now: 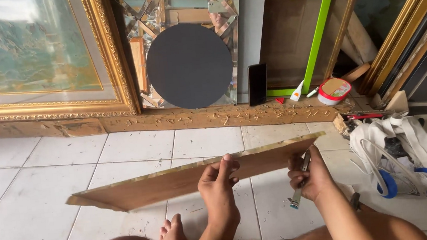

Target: A person is manually securing a canvas print of 'The Last Supper' to a wooden backing board using a small hand tool to insert fasteners along the edges.

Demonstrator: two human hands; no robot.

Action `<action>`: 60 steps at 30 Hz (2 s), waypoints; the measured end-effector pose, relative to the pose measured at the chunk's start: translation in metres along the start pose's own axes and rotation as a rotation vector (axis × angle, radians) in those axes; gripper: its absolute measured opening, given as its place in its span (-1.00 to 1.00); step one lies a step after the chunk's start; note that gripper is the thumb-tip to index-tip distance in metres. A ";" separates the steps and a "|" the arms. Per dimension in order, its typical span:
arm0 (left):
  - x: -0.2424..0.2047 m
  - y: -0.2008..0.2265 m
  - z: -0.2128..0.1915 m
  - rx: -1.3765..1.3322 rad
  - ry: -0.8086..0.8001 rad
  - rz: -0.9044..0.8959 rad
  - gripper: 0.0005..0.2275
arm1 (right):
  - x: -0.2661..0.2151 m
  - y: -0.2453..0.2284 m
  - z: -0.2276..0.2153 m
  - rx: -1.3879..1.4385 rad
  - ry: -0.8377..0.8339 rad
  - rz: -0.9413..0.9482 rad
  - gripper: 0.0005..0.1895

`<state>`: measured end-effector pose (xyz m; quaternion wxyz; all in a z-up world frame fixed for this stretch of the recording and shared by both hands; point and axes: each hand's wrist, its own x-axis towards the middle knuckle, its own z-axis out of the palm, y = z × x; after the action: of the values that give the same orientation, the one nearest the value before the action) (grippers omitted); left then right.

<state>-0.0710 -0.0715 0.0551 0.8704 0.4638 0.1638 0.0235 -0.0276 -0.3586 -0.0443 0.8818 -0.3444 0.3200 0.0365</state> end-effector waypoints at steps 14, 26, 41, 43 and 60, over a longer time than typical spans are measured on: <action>0.051 -0.022 0.011 0.080 0.026 0.007 -0.76 | -0.063 0.086 0.036 -0.272 0.239 -0.480 -0.75; 0.072 -0.027 0.006 -0.060 0.029 -0.097 -0.79 | -0.100 0.059 0.155 -0.087 -0.353 -0.062 -0.76; 0.079 -0.031 -0.005 -0.173 -0.043 -0.061 -0.82 | -0.128 0.079 0.222 -1.608 0.191 -0.695 -0.35; 0.077 -0.029 -0.008 -0.089 0.000 -0.081 -0.81 | -0.126 0.087 0.220 -1.665 0.227 -0.759 -0.46; 0.074 -0.025 -0.009 -0.140 -0.024 -0.059 -0.81 | -0.122 0.099 0.222 -1.794 0.169 -1.120 -0.44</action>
<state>-0.0061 -0.0646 0.0106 0.9029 0.3969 0.1649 0.0039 -0.0329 -0.1238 0.0937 0.1709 -0.9689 0.0321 -0.1762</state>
